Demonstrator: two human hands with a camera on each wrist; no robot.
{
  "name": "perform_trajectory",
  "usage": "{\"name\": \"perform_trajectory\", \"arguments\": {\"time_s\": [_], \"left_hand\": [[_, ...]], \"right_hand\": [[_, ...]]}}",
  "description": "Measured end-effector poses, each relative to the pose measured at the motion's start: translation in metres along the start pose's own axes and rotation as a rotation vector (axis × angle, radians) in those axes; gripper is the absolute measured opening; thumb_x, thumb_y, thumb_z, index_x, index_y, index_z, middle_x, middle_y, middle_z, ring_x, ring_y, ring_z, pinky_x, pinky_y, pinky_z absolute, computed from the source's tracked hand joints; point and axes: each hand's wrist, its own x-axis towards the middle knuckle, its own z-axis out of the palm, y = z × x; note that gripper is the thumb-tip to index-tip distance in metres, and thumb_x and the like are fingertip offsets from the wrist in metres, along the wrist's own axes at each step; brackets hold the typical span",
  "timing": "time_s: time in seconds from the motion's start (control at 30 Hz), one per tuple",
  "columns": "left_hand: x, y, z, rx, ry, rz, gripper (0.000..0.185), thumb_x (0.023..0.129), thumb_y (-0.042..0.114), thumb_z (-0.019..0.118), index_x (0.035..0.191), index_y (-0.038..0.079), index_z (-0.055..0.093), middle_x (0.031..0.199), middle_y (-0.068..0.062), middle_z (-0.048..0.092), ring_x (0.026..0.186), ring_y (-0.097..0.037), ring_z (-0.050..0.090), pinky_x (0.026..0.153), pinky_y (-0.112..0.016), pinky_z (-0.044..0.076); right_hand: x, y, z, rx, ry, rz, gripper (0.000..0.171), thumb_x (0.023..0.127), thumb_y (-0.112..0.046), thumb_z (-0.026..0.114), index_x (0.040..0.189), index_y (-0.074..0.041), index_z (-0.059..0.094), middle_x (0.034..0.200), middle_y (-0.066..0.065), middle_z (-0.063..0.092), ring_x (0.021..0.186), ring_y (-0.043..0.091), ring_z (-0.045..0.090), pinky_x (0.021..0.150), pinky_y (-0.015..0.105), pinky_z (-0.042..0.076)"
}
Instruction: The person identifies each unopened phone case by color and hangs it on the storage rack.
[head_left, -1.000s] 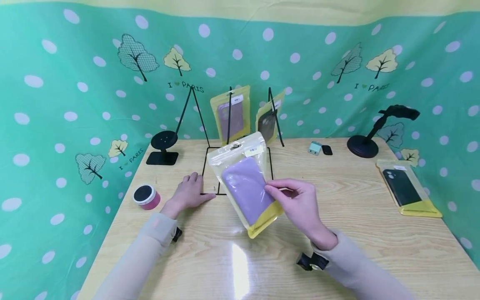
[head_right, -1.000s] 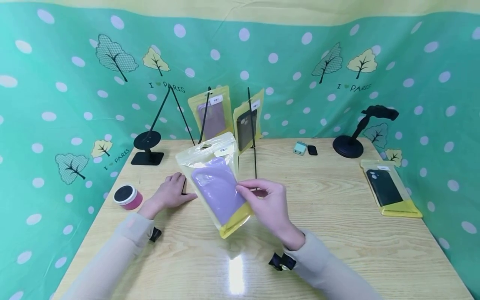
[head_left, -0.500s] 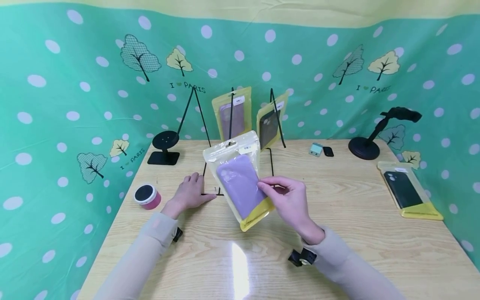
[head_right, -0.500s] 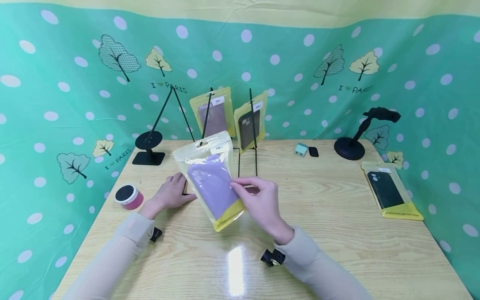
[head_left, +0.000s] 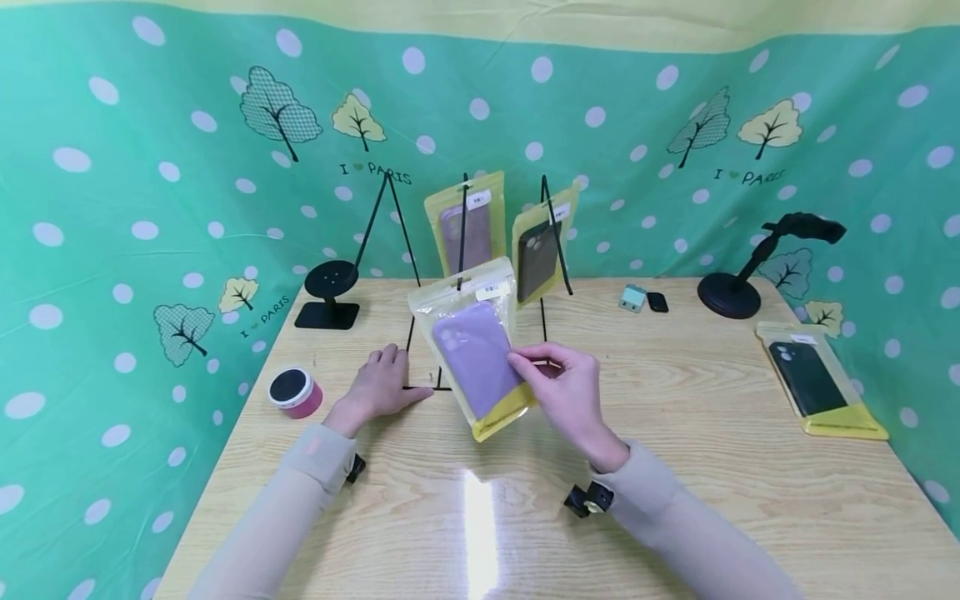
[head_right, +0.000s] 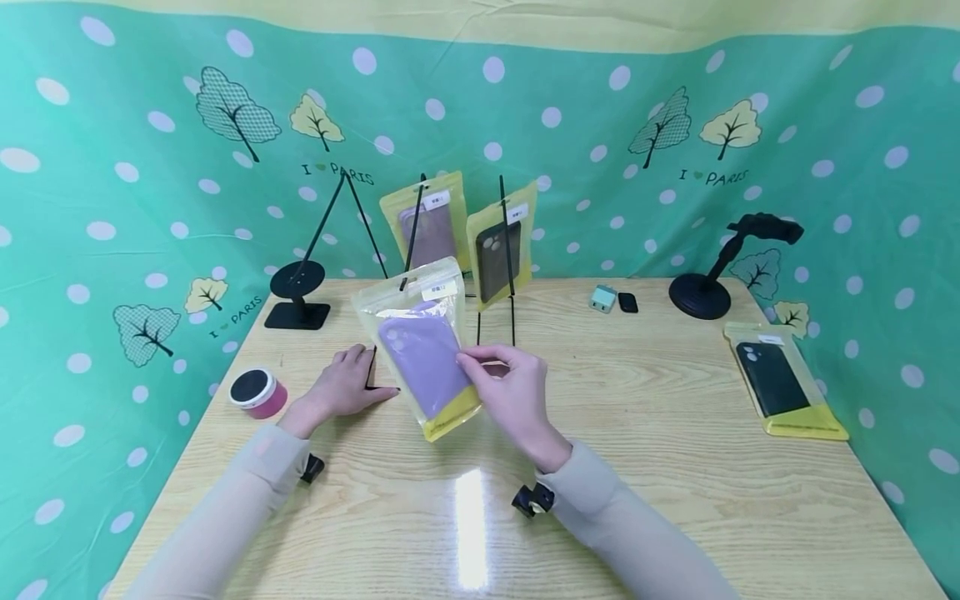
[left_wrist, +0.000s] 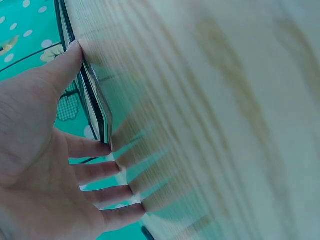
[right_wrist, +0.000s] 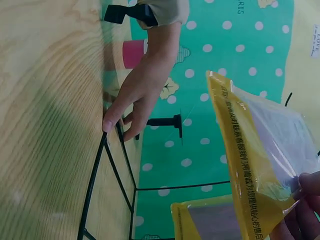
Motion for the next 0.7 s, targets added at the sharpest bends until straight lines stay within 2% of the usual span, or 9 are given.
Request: {"name": "perform_trajectory", "arguments": {"time_s": [0.17, 0.43, 0.57, 0.7], "left_hand": [[-0.001, 0.002, -0.003, -0.013, -0.008, -0.005, 0.079, 0.082, 0.061, 0.063, 0.119, -0.007, 0.049, 0.127, -0.027, 0.043, 0.107, -0.045, 0.043, 0.085, -0.058, 0.040], [-0.001, 0.001, -0.003, -0.035, -0.013, -0.014, 0.078, 0.082, 0.062, 0.063, 0.117, -0.007, 0.050, 0.129, -0.028, 0.042, 0.109, -0.046, 0.042, 0.089, -0.058, 0.038], [-0.001, 0.000, -0.002, -0.037, -0.007, -0.005, 0.076, 0.082, 0.062, 0.063, 0.115, -0.006, 0.051, 0.126, -0.027, 0.044, 0.106, -0.045, 0.043, 0.086, -0.057, 0.040], [-0.001, -0.001, -0.002, -0.035, 0.000, 0.001, 0.074, 0.082, 0.061, 0.064, 0.113, -0.005, 0.052, 0.124, -0.027, 0.044, 0.105, -0.045, 0.044, 0.085, -0.057, 0.040]], "right_hand": [[0.010, 0.029, 0.008, -0.058, 0.031, -0.005, 0.008, 0.081, -0.009, 0.078, 0.084, -0.003, 0.074, 0.080, 0.008, 0.070, 0.069, 0.022, 0.068, 0.061, 0.029, 0.054], [0.025, 0.041, 0.024, -0.095, 0.057, -0.005, 0.007, 0.081, -0.009, 0.077, 0.083, -0.003, 0.074, 0.079, 0.006, 0.070, 0.068, 0.019, 0.068, 0.059, 0.027, 0.054], [0.031, 0.046, 0.031, -0.096, 0.088, -0.013, 0.007, 0.080, -0.007, 0.077, 0.083, -0.003, 0.074, 0.078, 0.008, 0.070, 0.067, 0.022, 0.068, 0.058, 0.027, 0.054], [0.039, 0.050, 0.037, -0.124, 0.104, -0.046, 0.007, 0.080, -0.008, 0.077, 0.082, -0.002, 0.074, 0.078, 0.007, 0.070, 0.066, 0.018, 0.068, 0.058, 0.026, 0.053]]}}
